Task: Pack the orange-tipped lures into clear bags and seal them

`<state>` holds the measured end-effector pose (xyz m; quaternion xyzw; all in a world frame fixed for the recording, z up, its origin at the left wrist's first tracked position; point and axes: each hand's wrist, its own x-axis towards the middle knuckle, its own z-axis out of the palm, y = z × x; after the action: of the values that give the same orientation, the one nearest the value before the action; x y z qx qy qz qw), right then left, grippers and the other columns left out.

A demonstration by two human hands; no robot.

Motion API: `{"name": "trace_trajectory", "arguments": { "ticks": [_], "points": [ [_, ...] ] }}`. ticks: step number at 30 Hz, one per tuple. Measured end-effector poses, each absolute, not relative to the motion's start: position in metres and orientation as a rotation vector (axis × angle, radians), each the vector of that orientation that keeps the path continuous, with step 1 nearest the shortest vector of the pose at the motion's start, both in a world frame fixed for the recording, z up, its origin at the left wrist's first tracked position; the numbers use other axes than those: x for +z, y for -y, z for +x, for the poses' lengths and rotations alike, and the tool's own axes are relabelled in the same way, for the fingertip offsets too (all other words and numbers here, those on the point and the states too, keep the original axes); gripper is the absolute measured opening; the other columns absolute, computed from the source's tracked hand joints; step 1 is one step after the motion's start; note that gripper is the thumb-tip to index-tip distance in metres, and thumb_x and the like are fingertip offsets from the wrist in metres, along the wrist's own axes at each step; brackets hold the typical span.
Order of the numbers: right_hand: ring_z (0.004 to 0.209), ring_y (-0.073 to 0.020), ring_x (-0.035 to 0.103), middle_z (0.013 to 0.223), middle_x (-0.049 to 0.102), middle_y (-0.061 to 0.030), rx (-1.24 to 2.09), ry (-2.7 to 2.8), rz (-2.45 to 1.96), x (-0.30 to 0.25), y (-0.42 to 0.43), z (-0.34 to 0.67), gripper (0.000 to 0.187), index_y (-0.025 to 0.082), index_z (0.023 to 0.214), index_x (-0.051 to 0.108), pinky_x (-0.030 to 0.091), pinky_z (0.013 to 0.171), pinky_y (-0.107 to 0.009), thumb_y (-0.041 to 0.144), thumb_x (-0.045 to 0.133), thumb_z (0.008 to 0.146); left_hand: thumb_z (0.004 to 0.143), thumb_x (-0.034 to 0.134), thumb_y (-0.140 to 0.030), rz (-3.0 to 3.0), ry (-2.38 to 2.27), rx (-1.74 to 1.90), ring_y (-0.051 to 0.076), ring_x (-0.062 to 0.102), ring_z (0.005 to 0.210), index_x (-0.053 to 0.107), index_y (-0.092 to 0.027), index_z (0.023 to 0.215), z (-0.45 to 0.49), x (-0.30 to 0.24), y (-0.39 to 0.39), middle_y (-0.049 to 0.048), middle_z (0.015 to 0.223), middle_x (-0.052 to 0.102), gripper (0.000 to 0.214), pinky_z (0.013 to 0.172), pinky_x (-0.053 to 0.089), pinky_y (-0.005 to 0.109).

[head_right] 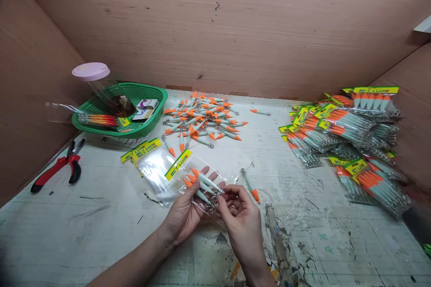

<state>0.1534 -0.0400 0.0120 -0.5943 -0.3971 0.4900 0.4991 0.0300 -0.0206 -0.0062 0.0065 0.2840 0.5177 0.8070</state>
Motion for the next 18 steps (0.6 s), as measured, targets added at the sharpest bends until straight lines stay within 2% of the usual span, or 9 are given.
{"name": "trace_trajectory", "arguments": {
  "ticks": [6,13,18],
  "points": [
    [0.059,-0.0131,0.058,0.07,0.059,-0.0008,1.18,1.041,-1.433,0.0041,0.0448,0.1551,0.031,0.018,0.086,0.059,0.05,0.052,-0.024,0.041,0.071,0.071,0.089,0.051,-0.026,0.015,-0.57,1.145,0.027,0.057,0.113,0.04,-0.017,0.134,0.028,-0.0086,0.0181,0.0136,0.131,0.054,0.047,0.104,0.038,0.045],
    [0.066,-0.0137,0.059,0.079,0.063,-0.0036,1.143,1.097,-1.36,0.0018,0.0404,0.1552,0.027,0.018,0.089,0.061,0.051,0.057,-0.024,0.039,0.069,0.074,0.09,0.048,-0.023,0.05,-0.542,1.119,0.026,0.057,0.114,0.041,-0.012,0.135,0.027,-0.0064,0.0176,0.0168,0.127,0.057,0.047,0.104,0.038,0.043],
    [0.063,-0.0123,0.057,0.08,0.063,-0.0034,1.147,1.078,-1.355,0.0038,0.0384,0.1559,0.026,0.018,0.091,0.062,0.052,0.056,-0.024,0.038,0.069,0.075,0.088,0.052,-0.021,0.083,-0.516,1.119,0.026,0.057,0.113,0.037,-0.021,0.138,0.0268,-0.0066,0.0176,0.0135,0.134,0.052,0.052,0.101,0.04,0.045]
  ]
}}
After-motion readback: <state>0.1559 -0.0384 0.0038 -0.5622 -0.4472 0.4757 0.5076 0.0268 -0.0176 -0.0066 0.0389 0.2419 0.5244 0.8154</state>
